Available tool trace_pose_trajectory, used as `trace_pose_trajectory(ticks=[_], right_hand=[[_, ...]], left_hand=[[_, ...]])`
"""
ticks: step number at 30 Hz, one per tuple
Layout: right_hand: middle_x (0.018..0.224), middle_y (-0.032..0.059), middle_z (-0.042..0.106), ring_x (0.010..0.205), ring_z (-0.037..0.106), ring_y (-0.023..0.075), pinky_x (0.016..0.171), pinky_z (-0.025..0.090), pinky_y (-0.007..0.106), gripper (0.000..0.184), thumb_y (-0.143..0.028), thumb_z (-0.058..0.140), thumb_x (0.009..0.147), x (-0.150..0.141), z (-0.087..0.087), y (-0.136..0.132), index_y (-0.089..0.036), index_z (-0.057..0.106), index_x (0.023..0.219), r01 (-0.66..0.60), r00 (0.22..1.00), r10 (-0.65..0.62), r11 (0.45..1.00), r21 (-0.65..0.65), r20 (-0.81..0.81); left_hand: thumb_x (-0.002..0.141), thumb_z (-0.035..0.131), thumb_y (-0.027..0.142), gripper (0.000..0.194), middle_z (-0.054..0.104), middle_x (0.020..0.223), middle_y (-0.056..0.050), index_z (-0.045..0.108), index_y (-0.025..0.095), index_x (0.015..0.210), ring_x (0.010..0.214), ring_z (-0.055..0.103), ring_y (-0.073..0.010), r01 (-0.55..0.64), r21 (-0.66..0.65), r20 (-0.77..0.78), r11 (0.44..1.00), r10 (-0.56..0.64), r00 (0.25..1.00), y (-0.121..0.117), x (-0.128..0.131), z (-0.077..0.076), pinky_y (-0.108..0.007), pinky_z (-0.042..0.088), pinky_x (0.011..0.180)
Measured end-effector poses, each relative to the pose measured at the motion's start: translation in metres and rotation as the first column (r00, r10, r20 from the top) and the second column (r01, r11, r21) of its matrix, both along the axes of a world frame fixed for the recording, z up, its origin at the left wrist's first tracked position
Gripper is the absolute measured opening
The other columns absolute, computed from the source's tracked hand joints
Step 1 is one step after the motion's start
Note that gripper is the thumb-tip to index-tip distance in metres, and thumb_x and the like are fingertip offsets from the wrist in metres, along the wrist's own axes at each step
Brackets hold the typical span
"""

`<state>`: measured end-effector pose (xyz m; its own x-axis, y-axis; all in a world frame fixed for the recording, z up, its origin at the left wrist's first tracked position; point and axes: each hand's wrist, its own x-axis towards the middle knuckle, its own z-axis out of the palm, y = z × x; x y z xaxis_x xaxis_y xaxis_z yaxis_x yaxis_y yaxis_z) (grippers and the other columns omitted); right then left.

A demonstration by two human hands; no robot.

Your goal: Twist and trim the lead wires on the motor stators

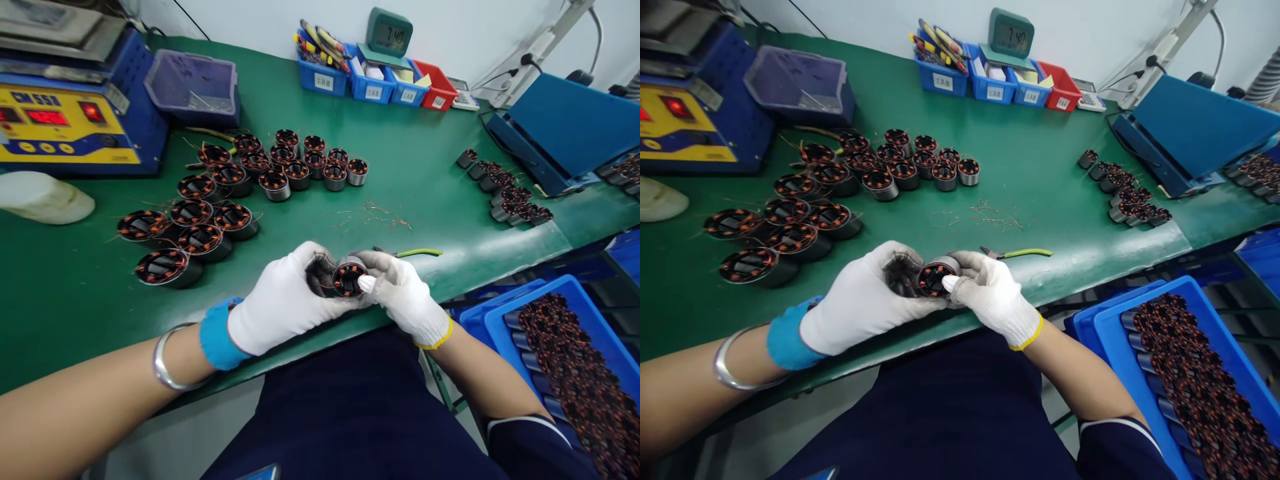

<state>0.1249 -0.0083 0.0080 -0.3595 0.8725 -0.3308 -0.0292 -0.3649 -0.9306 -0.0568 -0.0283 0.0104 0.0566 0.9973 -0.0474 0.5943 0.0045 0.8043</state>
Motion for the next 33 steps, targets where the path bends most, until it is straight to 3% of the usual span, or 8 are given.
trace_pose_trajectory(ticks=[4, 8, 13, 17, 20, 26, 30, 33], right_hand=[[0.100, 0.0059, 0.070, 0.080, 0.068, 0.0166, 0.070, 0.057, 0.031, 0.047, -0.038, 0.076, 0.069, 0.003, -0.009, 0.001, -0.018, 0.061, 0.109, 0.075, 0.994, -0.077, 0.997, -0.032, -0.073], [0.092, 0.0050, 0.069, 0.071, 0.066, 0.0141, 0.066, 0.058, 0.031, 0.050, -0.040, 0.076, 0.068, 0.006, -0.013, 0.005, -0.017, 0.059, 0.109, 0.156, 0.972, -0.175, 0.980, -0.128, -0.156], [0.092, 0.0058, 0.069, 0.072, 0.067, 0.0152, 0.066, 0.057, 0.032, 0.052, -0.040, 0.076, 0.068, 0.005, -0.016, 0.002, -0.017, 0.058, 0.111, 0.155, 0.967, -0.174, 0.982, -0.111, -0.184], [0.098, 0.0051, 0.070, 0.078, 0.067, 0.0156, 0.066, 0.057, 0.030, 0.048, -0.037, 0.076, 0.069, 0.001, -0.020, -0.001, -0.019, 0.059, 0.110, 0.141, 0.968, -0.156, 0.986, -0.087, -0.197], [0.101, 0.0061, 0.069, 0.077, 0.066, 0.0151, 0.066, 0.057, 0.030, 0.050, -0.038, 0.077, 0.068, -0.001, -0.020, -0.001, -0.019, 0.058, 0.111, 0.145, 0.966, -0.163, 0.984, -0.100, -0.199], [0.092, 0.0056, 0.066, 0.070, 0.064, 0.0140, 0.066, 0.056, 0.032, 0.053, -0.043, 0.076, 0.067, -0.001, -0.019, 0.000, -0.017, 0.057, 0.109, 0.177, 0.938, -0.206, 0.976, -0.124, -0.279], [0.100, 0.0048, 0.067, 0.074, 0.065, 0.0146, 0.069, 0.057, 0.033, 0.051, -0.042, 0.076, 0.069, -0.004, -0.023, -0.004, -0.021, 0.056, 0.111, 0.141, 0.947, -0.161, 0.986, -0.092, -0.278], [0.100, 0.0037, 0.067, 0.076, 0.066, 0.0149, 0.067, 0.058, 0.032, 0.050, -0.042, 0.078, 0.068, -0.009, -0.025, -0.008, -0.021, 0.057, 0.109, 0.128, 0.944, -0.148, 0.988, -0.087, -0.295]], left_hand=[[0.069, 0.073, 0.046, 0.032, 0.055, 0.062, 0.004, 0.055, 0.020, 0.071, 0.056, 0.046, -0.0112, 0.081, -0.033, 0.109, 0.996, -0.077, 0.991, 0.000, -0.001, 0.000, -0.024, 0.041, 0.053], [0.073, 0.066, 0.036, 0.027, 0.047, 0.053, 0.005, 0.051, 0.019, 0.058, 0.051, 0.041, -0.0097, 0.376, -0.195, 0.266, 0.906, -0.321, 0.909, 0.005, -0.005, 0.008, -0.023, 0.038, 0.049], [0.055, 0.078, 0.035, 0.037, 0.055, 0.066, 0.004, 0.052, 0.019, 0.076, 0.056, 0.047, -0.0109, 0.004, -0.104, 0.289, 0.995, 0.027, 0.957, 0.015, -0.006, 0.006, -0.024, 0.042, 0.051], [0.066, 0.075, 0.040, 0.032, 0.050, 0.059, 0.006, 0.051, 0.019, 0.070, 0.052, 0.046, -0.0096, 0.141, -0.230, 0.349, 0.963, -0.054, 0.935, 0.011, 0.003, -0.002, -0.023, 0.038, 0.049], [0.077, 0.067, 0.037, 0.027, 0.051, 0.053, 0.005, 0.052, 0.019, 0.064, 0.047, 0.047, -0.0096, 0.179, -0.251, 0.472, 0.951, -0.041, 0.881, 0.008, 0.004, -0.001, -0.024, 0.038, 0.047], [0.081, 0.057, 0.039, 0.020, 0.057, 0.059, 0.003, 0.050, 0.023, 0.070, 0.046, 0.054, -0.0131, -0.282, -0.078, 0.729, 0.956, 0.247, 0.638, 0.022, -0.017, -0.002, -0.026, 0.040, 0.042], [0.078, 0.061, 0.045, 0.027, 0.053, 0.059, 0.003, 0.054, 0.020, 0.071, 0.047, 0.047, -0.0103, 0.080, -0.094, 0.497, 0.992, -0.023, 0.867, 0.018, -0.007, -0.004, -0.025, 0.034, 0.042], [0.082, 0.061, 0.035, 0.034, 0.042, 0.052, 0.005, 0.046, 0.019, 0.057, 0.047, 0.038, -0.0074, 0.032, -0.059, 0.367, 0.998, -0.008, 0.930, 0.010, 0.005, 0.000, -0.024, 0.033, 0.045]])
